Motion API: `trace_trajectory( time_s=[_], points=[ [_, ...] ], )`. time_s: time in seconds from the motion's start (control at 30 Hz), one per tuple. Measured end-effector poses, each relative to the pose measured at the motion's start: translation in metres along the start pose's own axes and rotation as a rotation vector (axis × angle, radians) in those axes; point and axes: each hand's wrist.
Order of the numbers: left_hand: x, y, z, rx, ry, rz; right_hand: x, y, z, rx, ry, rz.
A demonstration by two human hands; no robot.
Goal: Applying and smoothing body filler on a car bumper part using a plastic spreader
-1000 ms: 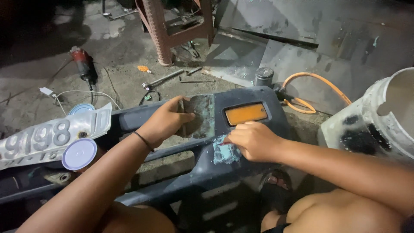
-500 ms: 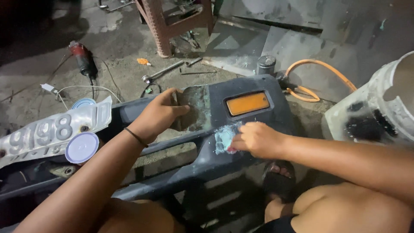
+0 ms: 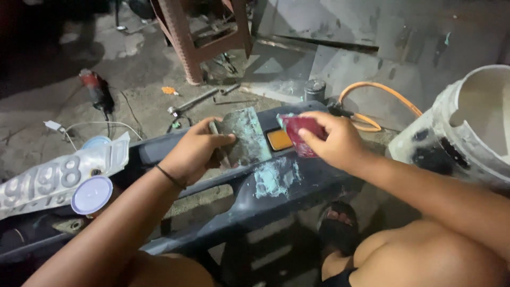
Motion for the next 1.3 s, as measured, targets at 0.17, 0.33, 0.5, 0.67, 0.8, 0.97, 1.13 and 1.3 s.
trace_trajectory(
  time_s=[0.17, 0.33, 0.5, 0.67, 0.8, 0.97, 1.13, 1.3],
  points=[
    [-0.004, 0.004, -0.005, 0.017, 0.175, -0.017, 0.005, -0.005, -0.040, -0.079, -0.144, 0.112],
    [0.000, 0.009, -0.002, -0.005, 0.236, 0.011, 0.007, -0.011, -0.075, 0.167, -0.330, 0.061],
    [0.011, -0.007, -0.013, 0.018, 0.346, -0.005, -0.002, -0.002, -0.074, 0.289, -0.382, 0.051],
    [0.012, -0.007, -0.017, 0.022, 0.420, -0.029, -0.001, 0.002, -0.079, 0.313, -0.360, 0.066],
    [0.009, -0.014, -0.021, -0.007, 0.463, -0.068, 0.003, 0.004, -0.080, 0.281, -0.367, 0.084],
    [0.005, -0.014, -0.022, -0.036, 0.523, -0.084, 0.003, 0.001, -0.075, 0.291, -0.339, 0.101],
    [0.008, -0.004, -0.016, -0.053, 0.540, -0.102, -0.014, 0.008, -0.058, 0.253, -0.318, 0.086],
    [0.009, 0.041, 0.016, -0.256, 0.575, -0.133, -0.044, -0.001, -0.020, 0.125, -0.320, 0.008]
  ],
)
Point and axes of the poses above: each hand's wrist, its own y-axis away from the middle knuckle, its own x-axis out of the back of the hand, z = x × y, and after that the axes turned 12 degrees about z, right-handed
